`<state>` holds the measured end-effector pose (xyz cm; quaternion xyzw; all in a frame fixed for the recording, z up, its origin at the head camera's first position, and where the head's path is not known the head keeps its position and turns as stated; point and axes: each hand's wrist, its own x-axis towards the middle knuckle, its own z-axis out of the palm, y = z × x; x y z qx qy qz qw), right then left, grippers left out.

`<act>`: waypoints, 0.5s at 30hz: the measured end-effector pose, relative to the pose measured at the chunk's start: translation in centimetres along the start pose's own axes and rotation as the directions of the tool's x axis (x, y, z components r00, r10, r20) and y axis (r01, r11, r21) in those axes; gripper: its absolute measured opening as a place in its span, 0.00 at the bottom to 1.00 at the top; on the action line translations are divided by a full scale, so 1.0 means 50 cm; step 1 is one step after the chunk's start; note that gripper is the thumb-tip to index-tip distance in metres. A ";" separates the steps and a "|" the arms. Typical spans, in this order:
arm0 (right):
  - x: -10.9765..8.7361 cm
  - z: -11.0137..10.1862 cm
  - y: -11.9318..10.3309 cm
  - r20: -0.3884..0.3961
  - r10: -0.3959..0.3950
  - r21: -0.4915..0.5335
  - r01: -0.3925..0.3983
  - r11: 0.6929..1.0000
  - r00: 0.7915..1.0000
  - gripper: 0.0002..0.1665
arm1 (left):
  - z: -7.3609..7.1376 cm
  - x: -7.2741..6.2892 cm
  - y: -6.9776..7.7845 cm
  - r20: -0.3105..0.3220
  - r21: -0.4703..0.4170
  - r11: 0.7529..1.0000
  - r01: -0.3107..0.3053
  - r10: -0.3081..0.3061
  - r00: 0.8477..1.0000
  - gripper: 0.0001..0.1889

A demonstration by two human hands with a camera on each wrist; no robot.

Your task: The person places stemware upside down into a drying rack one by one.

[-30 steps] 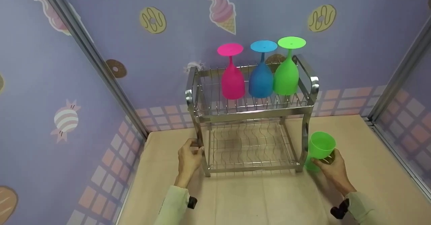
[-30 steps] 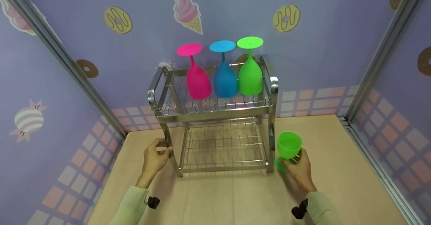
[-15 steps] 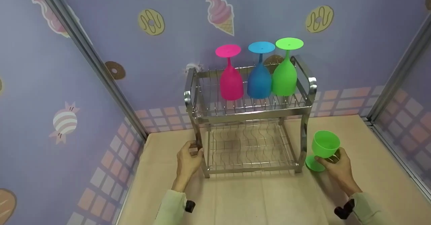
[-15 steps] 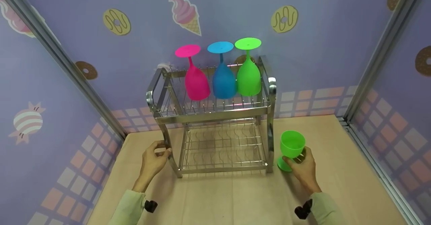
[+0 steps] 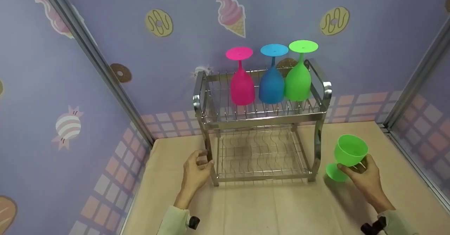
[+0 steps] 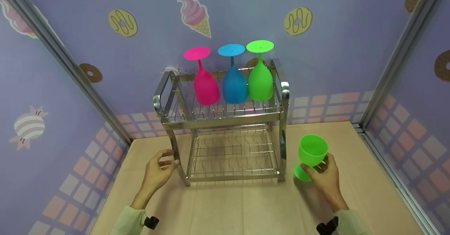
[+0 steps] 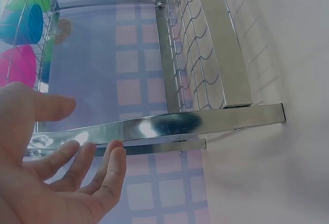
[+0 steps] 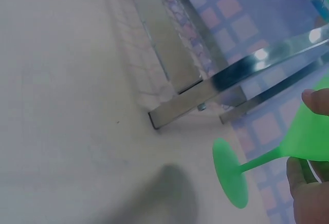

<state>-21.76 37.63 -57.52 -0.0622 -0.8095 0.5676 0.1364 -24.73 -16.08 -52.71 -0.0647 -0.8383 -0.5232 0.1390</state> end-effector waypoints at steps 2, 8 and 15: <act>-0.008 0.000 -0.011 0.002 -0.044 0.023 0.044 0.999 0.999 0.54 | -0.003 -0.006 0.008 0.031 -0.006 1.000 -0.011 0.011 0.999 0.22; -0.037 0.003 -0.043 0.003 -0.207 0.100 0.206 0.973 0.978 0.55 | 0.001 -0.030 0.035 0.108 -0.049 0.998 -0.043 0.048 0.993 0.22; -0.065 0.022 -0.094 0.010 -0.338 0.069 0.337 0.939 0.941 0.53 | 0.015 -0.045 0.076 0.184 -0.070 0.990 -0.125 0.136 0.974 0.23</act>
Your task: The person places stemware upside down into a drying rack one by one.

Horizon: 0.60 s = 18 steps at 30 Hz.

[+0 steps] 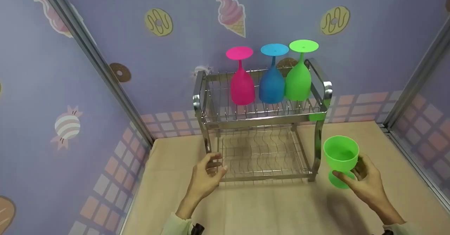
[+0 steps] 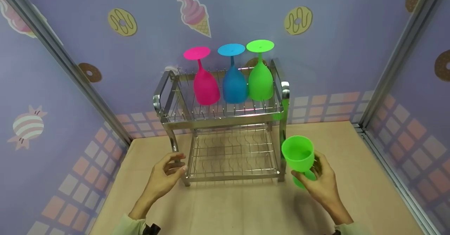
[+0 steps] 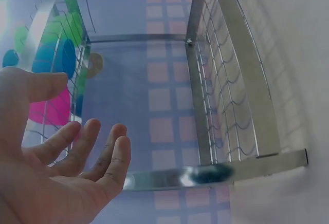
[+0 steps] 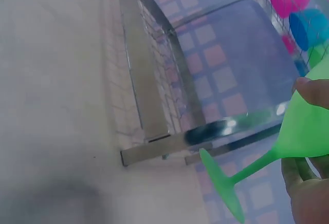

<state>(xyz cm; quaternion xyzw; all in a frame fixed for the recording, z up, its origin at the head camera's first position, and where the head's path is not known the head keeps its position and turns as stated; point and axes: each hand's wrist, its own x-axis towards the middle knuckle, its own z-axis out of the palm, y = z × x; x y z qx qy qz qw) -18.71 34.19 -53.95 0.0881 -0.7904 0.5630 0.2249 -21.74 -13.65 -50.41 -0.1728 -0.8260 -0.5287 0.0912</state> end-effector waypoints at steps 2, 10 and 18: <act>0.000 0.011 -0.015 0.016 -0.044 -0.005 0.044 0.999 0.999 0.54 | 0.007 -0.002 0.012 0.024 -0.001 1.000 -0.024 0.024 0.999 0.25; -0.004 0.066 -0.060 0.058 -0.250 -0.168 0.256 0.952 0.967 0.59 | 0.046 -0.011 0.057 0.113 -0.003 0.995 -0.095 0.095 0.989 0.28; -0.015 0.112 -0.083 0.136 -0.348 -0.257 0.373 0.892 0.927 0.63 | 0.083 -0.019 0.082 0.160 -0.027 0.991 -0.130 0.132 0.978 0.31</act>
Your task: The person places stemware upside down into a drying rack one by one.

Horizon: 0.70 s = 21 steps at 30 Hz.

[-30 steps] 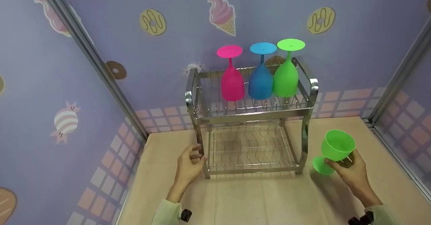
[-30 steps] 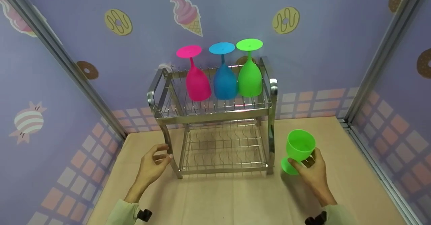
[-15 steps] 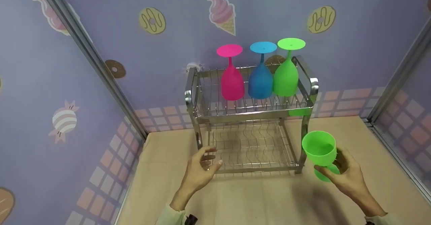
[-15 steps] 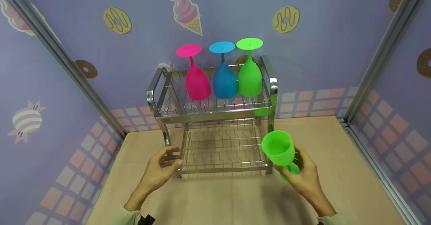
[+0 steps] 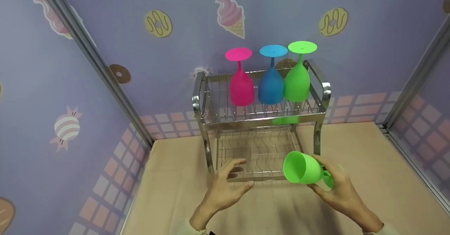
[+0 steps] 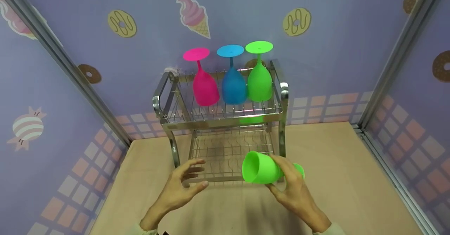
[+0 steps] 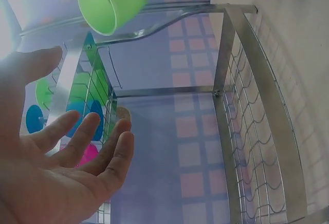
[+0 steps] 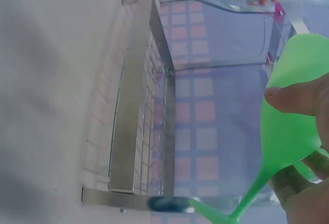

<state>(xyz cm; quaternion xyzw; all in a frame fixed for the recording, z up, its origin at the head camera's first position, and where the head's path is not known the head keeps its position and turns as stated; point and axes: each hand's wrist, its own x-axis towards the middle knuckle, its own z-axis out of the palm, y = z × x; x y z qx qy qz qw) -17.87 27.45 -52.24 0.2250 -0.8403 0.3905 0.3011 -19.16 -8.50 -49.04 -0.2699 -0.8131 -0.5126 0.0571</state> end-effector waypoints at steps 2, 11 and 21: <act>0.000 0.009 -0.010 0.020 -0.011 -0.031 0.012 0.999 1.000 0.63 | 0.008 0.001 0.002 0.008 -0.004 1.000 0.004 -0.004 1.000 0.32; 0.009 0.045 -0.047 0.058 -0.124 -0.174 0.132 0.976 0.991 0.62 | 0.042 0.007 0.004 0.036 -0.002 1.000 0.017 -0.017 0.999 0.36; 0.029 0.061 -0.090 0.063 -0.255 -0.312 0.261 0.913 0.965 0.64 | 0.070 0.022 0.007 0.069 -0.066 0.998 0.000 0.005 0.998 0.40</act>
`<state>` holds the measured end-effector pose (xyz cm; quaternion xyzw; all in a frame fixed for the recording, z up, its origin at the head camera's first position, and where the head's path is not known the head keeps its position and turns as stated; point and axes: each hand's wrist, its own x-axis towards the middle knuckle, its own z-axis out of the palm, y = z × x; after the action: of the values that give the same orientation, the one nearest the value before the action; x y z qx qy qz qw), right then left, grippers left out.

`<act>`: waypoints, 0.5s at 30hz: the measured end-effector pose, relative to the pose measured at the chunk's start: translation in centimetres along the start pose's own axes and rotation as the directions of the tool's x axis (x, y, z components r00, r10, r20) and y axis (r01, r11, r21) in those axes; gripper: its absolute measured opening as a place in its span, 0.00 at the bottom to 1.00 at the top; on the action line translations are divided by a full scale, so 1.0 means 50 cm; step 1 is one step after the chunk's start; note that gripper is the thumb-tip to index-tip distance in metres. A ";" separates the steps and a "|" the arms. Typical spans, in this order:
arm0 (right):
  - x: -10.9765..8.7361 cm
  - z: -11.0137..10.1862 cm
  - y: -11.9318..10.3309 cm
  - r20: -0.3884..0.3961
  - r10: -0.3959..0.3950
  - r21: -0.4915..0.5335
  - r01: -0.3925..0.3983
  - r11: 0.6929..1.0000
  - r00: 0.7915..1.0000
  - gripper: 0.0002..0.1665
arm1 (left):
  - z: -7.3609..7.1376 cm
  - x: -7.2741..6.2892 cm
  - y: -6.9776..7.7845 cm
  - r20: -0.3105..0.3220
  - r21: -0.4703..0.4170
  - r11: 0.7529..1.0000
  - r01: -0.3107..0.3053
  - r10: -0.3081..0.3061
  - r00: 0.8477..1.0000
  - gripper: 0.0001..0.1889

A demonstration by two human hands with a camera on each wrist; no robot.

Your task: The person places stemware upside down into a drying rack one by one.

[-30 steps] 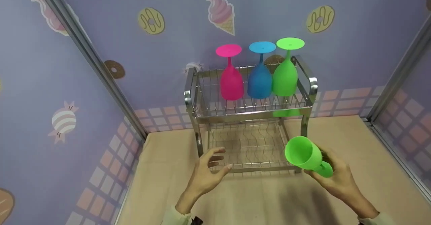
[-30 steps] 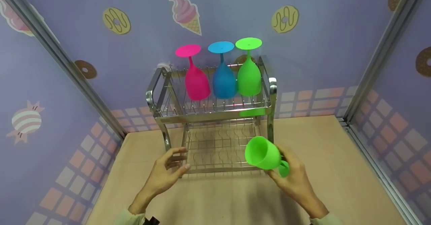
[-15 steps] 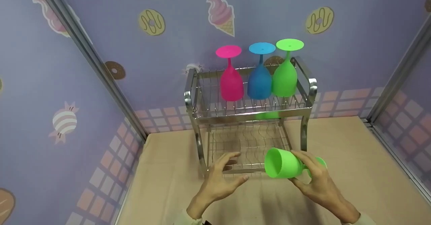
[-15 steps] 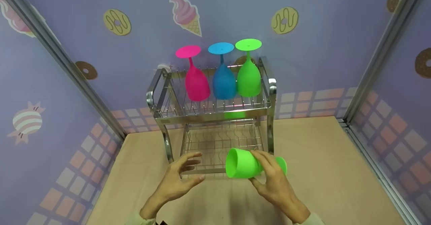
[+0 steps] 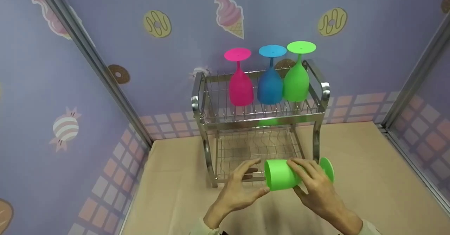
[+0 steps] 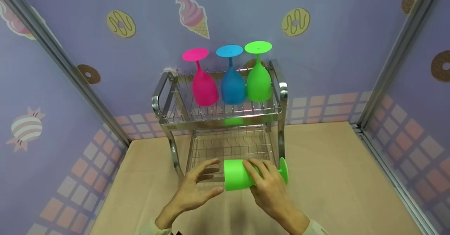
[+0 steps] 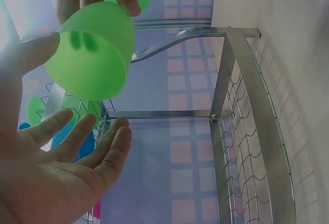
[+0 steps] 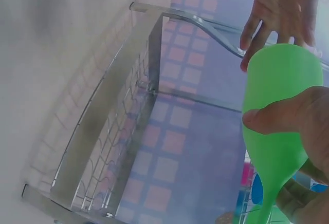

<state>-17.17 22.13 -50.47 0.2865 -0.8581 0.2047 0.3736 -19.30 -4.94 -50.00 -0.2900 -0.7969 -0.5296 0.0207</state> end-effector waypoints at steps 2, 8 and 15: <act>0.005 0.001 -0.005 0.000 -0.008 -0.005 0.008 1.000 1.000 0.64 | 0.002 0.001 -0.001 0.012 -0.013 1.000 -0.008 0.008 1.000 0.41; 0.010 0.006 -0.014 -0.001 -0.026 -0.002 0.026 1.000 1.000 0.62 | 0.007 0.002 -0.006 0.022 -0.030 0.999 -0.039 0.040 0.999 0.44; 0.014 0.010 -0.016 0.006 -0.028 0.002 0.028 1.000 1.000 0.62 | 0.007 0.007 -0.009 0.012 -0.054 0.995 -0.087 0.088 0.996 0.43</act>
<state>-17.28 21.00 -50.13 0.2996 -0.8549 0.1993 0.3736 -19.71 -4.61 -50.43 -0.3290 -0.7690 -0.5472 0.0303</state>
